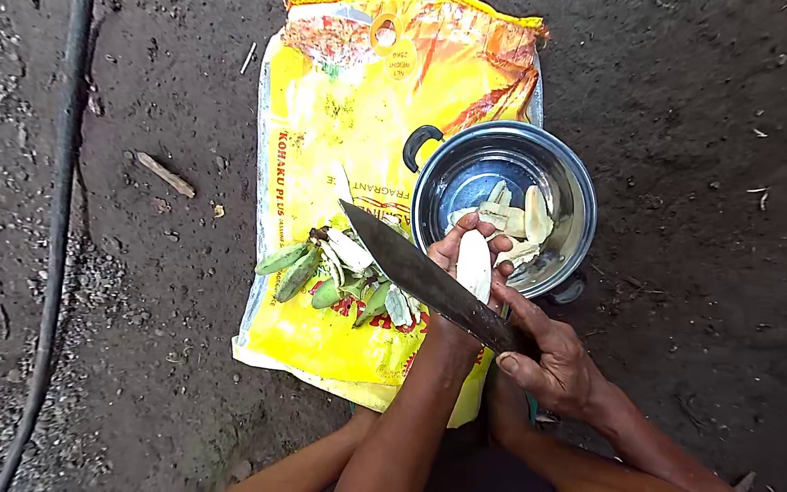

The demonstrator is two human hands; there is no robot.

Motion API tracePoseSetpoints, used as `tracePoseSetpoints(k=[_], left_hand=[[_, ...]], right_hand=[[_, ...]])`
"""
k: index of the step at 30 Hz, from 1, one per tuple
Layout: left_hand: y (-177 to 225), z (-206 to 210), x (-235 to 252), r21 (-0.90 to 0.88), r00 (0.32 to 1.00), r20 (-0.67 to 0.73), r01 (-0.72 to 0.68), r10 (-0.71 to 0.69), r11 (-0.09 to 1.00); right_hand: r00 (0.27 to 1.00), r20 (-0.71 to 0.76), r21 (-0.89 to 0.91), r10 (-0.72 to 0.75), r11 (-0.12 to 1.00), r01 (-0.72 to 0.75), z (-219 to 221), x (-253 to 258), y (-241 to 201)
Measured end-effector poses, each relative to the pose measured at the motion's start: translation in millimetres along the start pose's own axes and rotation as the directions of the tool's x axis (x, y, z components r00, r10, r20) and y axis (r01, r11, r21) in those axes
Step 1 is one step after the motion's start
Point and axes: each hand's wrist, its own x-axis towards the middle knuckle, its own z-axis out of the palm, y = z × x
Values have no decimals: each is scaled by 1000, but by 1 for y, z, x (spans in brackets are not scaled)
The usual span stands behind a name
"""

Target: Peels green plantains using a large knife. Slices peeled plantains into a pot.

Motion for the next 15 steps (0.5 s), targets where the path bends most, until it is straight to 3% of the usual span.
tracePoseSetpoints(k=[5, 15], left_hand=[[-3, 8, -3, 37, 994, -40, -101, 103, 994], [-6, 3, -1, 46, 989, -3, -150, 150, 988]], right_hand=[[1000, 3, 4, 12, 1000, -12, 1, 0, 0], [991, 89, 143, 97, 984, -110, 2, -2, 1]])
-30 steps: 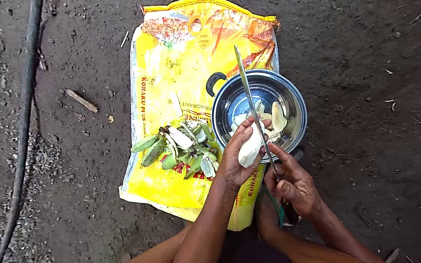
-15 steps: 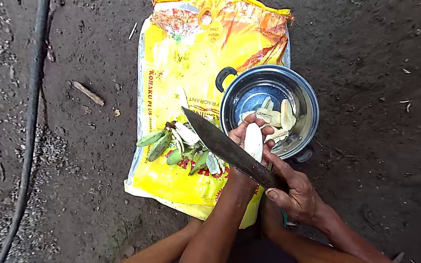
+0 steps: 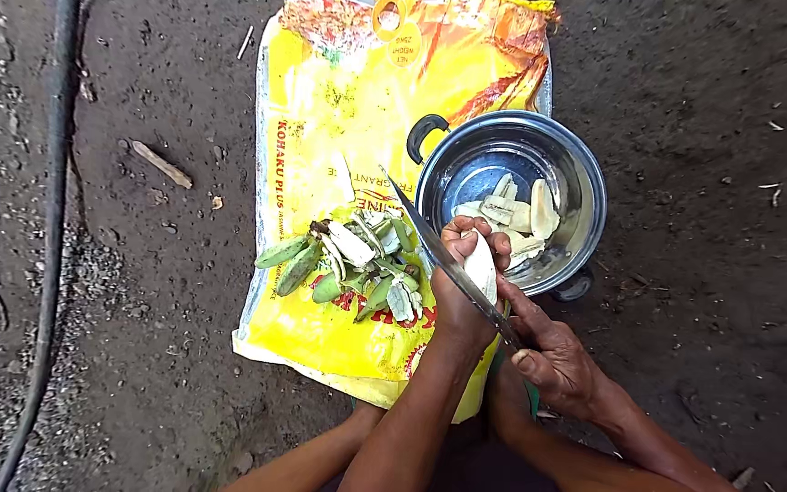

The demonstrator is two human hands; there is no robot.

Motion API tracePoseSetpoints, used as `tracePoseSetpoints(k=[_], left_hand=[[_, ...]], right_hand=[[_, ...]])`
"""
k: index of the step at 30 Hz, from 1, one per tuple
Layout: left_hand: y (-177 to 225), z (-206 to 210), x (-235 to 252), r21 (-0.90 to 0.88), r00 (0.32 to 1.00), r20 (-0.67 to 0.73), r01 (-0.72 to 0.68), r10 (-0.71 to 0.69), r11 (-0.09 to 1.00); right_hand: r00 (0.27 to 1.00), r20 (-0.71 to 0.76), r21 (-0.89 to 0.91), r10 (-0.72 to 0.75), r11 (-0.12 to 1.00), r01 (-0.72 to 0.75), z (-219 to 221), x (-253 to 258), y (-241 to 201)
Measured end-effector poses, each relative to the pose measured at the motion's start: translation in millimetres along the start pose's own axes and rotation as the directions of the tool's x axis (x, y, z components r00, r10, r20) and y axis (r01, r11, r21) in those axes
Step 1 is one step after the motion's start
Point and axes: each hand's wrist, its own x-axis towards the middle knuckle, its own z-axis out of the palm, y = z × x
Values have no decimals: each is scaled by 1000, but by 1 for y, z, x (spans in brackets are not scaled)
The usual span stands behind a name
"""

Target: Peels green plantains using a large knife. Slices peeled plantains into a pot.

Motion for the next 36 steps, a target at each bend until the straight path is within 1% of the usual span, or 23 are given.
tracePoseSetpoints(k=[9, 12, 15, 20, 24, 27, 32, 36], left_hand=[[-2, -2, 2, 128, 998, 17, -66, 64, 990], [-2, -2, 3, 142, 999, -7, -48, 50, 989], [-3, -4, 3, 99, 999, 1, -32, 32, 995], [-6, -9, 4, 26, 998, 41, -57, 56, 998], [-7, -9, 0, -48, 998, 37, -46, 48, 998], [-6, -3, -4, -16, 999, 12, -45, 45, 999], [-7, -7, 1, -65, 991, 109, -67, 74, 996], [-7, -8, 0, -27, 988, 138, -72, 75, 997]], right_hand=[[997, 23, 63, 70, 995, -71, 2, -4, 3], [996, 29, 64, 84, 994, -86, 2, -5, 2], [995, 27, 51, 92, 994, -94, 2, -4, 1], [999, -12, -41, 45, 998, -45, 3, -3, -1], [999, -36, -55, 23, 998, -25, 4, -2, 2], [999, -39, -37, 24, 999, -26, 2, -2, 2], [999, -6, -11, 43, 999, -43, 0, -4, 3], [998, 9, -17, 57, 998, -57, 0, -6, 4]])
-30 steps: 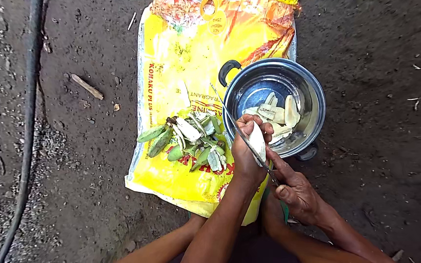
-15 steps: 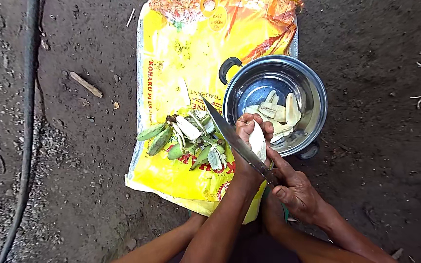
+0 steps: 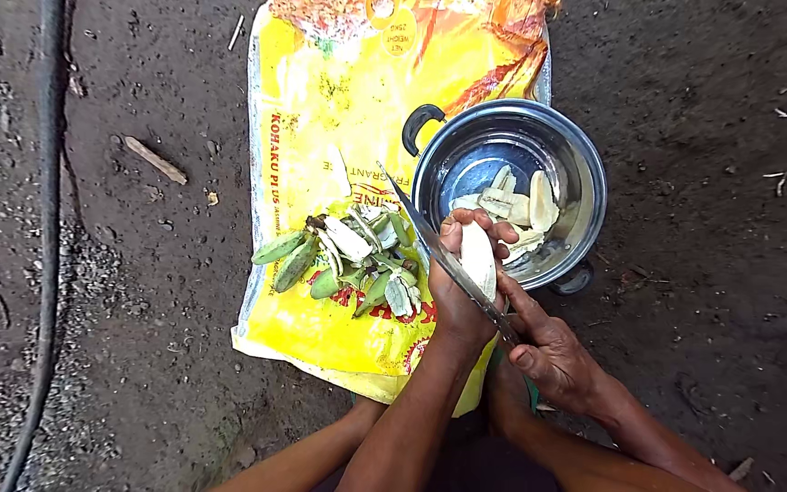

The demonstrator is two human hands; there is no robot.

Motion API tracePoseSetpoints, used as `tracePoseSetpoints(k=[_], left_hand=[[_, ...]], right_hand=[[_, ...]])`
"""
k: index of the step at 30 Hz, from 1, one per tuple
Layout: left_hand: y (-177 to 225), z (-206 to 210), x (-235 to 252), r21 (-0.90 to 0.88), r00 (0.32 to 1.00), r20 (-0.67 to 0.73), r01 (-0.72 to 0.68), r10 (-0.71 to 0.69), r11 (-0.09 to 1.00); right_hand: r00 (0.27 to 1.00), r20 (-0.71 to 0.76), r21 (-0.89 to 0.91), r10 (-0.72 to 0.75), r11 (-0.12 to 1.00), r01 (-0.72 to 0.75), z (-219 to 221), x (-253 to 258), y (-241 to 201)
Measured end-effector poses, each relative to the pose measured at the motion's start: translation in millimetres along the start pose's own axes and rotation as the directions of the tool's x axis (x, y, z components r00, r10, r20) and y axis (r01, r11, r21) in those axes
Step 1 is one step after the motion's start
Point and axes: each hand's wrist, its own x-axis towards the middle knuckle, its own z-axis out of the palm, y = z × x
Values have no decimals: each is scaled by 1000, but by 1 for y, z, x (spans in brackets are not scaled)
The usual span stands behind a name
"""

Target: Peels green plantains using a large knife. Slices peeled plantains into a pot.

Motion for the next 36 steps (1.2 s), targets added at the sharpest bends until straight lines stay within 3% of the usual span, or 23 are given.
tracePoseSetpoints(k=[10, 24, 28, 36], left_hand=[[0, -1, -2, 96, 997, 47, -63, 58, 993], [0, 2, -3, 59, 989, 135, -72, 63, 996], [-5, 4, -10, 266, 981, 171, -140, 96, 954], [-10, 5, -13, 119, 994, 107, 4, -17, 993]], right_hand=[[1000, -29, 3, 3, 1000, -3, 5, 0, 2], [998, -57, -37, 2, 999, -4, 5, -1, -2], [994, -105, 13, 4, 1000, -2, 6, 3, -4], [986, -163, -85, -22, 996, 8, 5, 2, 0]])
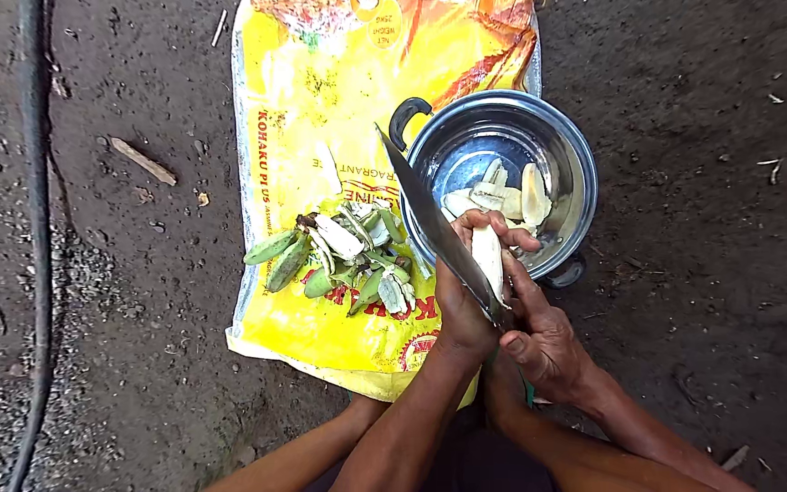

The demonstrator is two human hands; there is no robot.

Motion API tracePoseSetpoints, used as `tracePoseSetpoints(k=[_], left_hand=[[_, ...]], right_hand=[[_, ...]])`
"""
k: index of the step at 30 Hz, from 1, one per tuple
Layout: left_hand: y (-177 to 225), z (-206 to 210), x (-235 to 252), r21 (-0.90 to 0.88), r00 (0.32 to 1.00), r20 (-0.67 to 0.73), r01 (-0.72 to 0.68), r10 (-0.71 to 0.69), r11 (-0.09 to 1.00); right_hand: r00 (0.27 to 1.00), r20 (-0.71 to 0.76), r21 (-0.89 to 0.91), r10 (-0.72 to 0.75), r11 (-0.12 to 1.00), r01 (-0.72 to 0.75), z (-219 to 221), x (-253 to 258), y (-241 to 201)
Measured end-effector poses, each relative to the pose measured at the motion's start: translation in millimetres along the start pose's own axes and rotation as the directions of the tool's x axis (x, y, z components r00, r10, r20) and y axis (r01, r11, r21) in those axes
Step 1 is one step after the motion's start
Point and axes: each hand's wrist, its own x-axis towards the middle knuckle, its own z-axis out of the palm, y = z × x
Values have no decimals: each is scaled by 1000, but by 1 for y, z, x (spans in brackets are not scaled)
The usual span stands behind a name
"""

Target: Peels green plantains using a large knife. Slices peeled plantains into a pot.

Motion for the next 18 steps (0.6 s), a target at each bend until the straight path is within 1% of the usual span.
tracePoseSetpoints(k=[4, 8, 11, 14, 18], left_hand=[[2, 2, -1, -41, 1000, -14, 6, -6, 999], [1, 0, -3, -26, 1000, 28, 3, -2, 1000], [1, -6, -4, -47, 997, 71, -1, 4, 999], [-1, -7, -4, -57, 997, 76, -5, 9, 998], [-3, -8, -5, 9, 993, 114, -40, 39, 999]], right_hand=[[1000, -3, 23, -18, 1000, 18, 1, 3, 1], [1000, 5, 60, -9, 998, 9, 0, 2, -1], [1000, 1, 46, 4, 999, -4, 0, 2, -3], [1000, -11, 34, 10, 999, -10, 0, 2, -4], [1000, -23, 39, 12, 999, -12, 0, 3, -5]])
